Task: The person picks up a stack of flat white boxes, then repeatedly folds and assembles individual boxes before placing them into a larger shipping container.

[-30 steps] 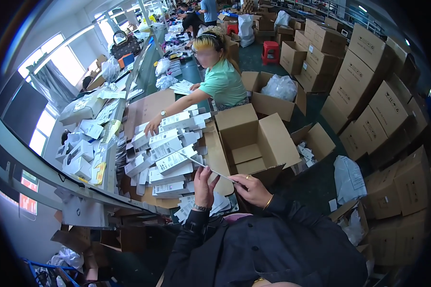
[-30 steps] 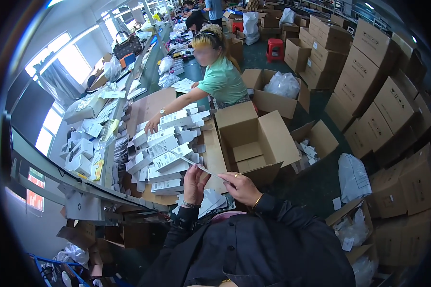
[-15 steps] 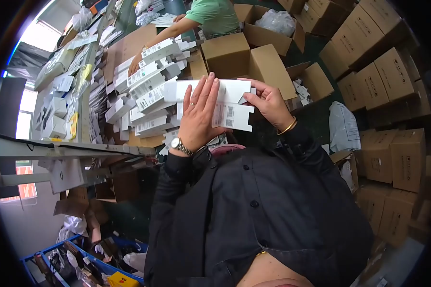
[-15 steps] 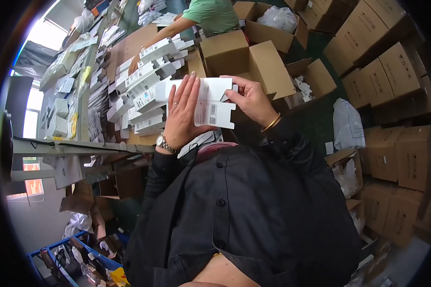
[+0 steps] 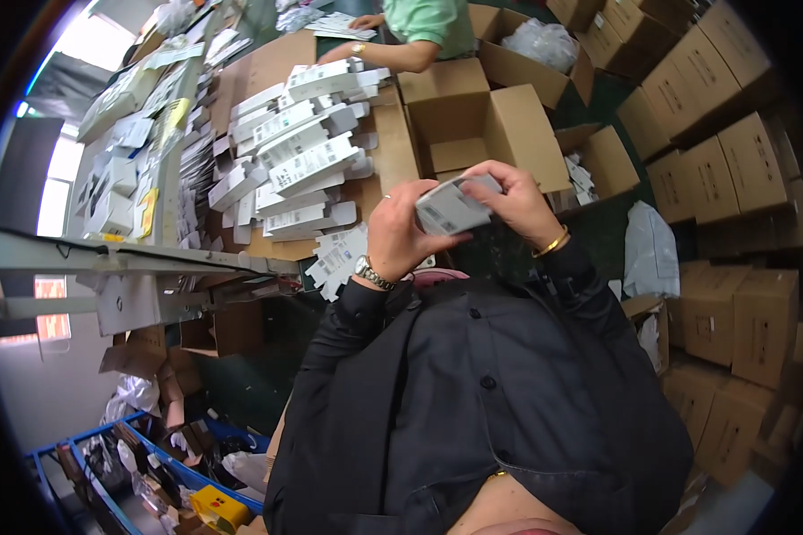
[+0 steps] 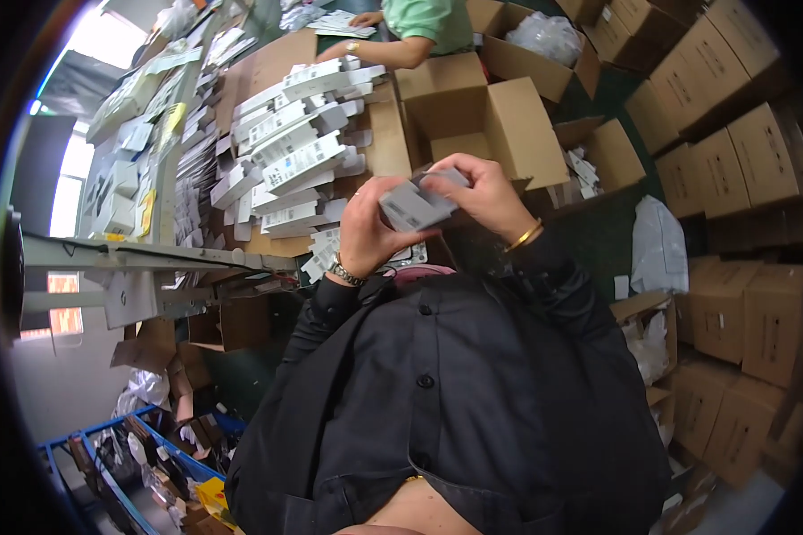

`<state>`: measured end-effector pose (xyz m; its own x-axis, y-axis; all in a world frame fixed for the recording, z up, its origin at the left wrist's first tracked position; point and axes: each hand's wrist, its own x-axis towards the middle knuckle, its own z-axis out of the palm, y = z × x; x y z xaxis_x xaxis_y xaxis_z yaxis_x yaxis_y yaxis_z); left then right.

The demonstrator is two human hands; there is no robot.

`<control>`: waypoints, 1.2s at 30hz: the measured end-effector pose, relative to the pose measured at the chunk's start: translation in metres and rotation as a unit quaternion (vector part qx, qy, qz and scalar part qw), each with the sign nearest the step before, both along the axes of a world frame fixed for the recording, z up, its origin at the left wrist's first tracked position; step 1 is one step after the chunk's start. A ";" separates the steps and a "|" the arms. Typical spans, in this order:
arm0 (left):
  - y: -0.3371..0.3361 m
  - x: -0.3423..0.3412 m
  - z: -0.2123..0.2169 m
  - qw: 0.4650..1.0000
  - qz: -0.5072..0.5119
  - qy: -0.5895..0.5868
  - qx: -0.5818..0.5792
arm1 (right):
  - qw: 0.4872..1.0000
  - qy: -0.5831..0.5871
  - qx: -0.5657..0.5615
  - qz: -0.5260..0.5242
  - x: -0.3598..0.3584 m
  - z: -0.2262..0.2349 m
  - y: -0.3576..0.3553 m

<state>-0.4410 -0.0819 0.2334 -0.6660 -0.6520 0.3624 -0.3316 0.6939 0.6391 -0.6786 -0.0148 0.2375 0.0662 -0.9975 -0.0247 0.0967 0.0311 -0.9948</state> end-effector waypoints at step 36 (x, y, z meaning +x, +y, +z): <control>0.013 0.012 0.009 0.924 0.083 0.276 0.252 | 0.986 0.104 -0.122 -0.044 0.074 -0.005 0.021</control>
